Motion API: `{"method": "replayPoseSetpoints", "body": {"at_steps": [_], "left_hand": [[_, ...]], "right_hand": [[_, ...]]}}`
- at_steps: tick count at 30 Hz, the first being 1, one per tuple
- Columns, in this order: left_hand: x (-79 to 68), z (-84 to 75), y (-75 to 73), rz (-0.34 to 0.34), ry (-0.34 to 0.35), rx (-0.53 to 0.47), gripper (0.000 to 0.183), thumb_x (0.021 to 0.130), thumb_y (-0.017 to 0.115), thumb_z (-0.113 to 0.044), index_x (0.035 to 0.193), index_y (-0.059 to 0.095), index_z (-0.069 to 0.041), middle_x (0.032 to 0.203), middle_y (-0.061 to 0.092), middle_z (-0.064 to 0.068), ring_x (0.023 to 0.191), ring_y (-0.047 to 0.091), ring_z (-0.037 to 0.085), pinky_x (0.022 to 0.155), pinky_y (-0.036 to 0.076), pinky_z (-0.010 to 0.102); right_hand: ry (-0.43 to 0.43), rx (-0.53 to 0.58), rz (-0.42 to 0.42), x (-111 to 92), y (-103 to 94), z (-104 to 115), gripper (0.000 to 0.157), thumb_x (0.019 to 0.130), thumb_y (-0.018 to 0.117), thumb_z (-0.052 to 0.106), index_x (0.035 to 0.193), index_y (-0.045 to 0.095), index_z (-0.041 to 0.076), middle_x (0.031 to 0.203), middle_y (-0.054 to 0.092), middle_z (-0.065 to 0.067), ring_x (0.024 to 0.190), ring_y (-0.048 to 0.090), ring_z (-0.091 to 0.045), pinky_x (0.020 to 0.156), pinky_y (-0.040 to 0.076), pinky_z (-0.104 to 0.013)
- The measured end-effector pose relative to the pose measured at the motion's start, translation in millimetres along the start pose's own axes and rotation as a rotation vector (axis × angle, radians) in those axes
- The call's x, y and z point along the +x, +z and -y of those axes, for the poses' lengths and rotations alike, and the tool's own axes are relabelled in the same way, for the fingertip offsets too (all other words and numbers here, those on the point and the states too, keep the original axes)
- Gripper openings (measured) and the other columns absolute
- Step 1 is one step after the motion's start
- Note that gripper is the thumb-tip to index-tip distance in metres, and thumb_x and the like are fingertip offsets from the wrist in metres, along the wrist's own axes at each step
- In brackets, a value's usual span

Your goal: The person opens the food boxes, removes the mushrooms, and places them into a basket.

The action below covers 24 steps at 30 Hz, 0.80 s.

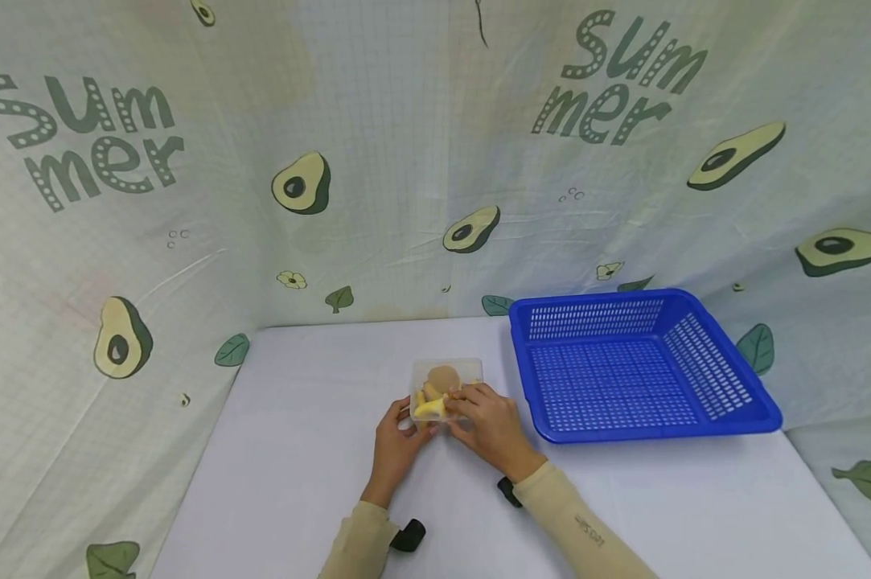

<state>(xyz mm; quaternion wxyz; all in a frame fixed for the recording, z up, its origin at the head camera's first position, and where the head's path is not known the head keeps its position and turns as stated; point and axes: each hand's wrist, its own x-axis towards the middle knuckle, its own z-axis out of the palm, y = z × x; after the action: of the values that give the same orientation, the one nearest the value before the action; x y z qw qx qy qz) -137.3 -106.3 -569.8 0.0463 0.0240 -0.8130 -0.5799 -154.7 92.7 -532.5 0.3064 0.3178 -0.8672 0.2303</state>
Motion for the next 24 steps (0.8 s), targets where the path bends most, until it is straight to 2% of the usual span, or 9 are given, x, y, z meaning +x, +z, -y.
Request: {"method": "replayPoseSetpoints", "body": {"at_steps": [12, 24], "left_hand": [[-2.5, 1.8, 1.3, -0.008, 0.017, 0.012, 0.064, 0.083, 0.090, -0.003, 0.137, 0.058, 0.005, 0.134, 0.063, 0.028, 0.125, 0.063, 0.042, 0.094, 0.064, 0.039], [-3.0, 2.0, 3.9, -0.030, -0.014, 0.044, 0.064, 0.080, 0.092, -0.003, 0.135, 0.060, 0.004, 0.133, 0.065, 0.027, 0.124, 0.064, 0.042, 0.093, 0.065, 0.041]], "right_hand": [[-0.065, 0.002, -0.010, 1.5, 0.5, -5.0, 0.032, 0.068, 0.098, 0.017, 0.098, 0.085, 0.016, 0.106, 0.079, 0.000, 0.095, 0.073, -0.018, 0.075, 0.068, -0.032], [-0.117, -0.002, -0.028, 3.3, 0.2, -7.0, 0.033, 0.065, 0.099, 0.017, 0.095, 0.084, 0.016, 0.102, 0.079, 0.000, 0.093, 0.073, -0.017, 0.069, 0.067, -0.032]]}}
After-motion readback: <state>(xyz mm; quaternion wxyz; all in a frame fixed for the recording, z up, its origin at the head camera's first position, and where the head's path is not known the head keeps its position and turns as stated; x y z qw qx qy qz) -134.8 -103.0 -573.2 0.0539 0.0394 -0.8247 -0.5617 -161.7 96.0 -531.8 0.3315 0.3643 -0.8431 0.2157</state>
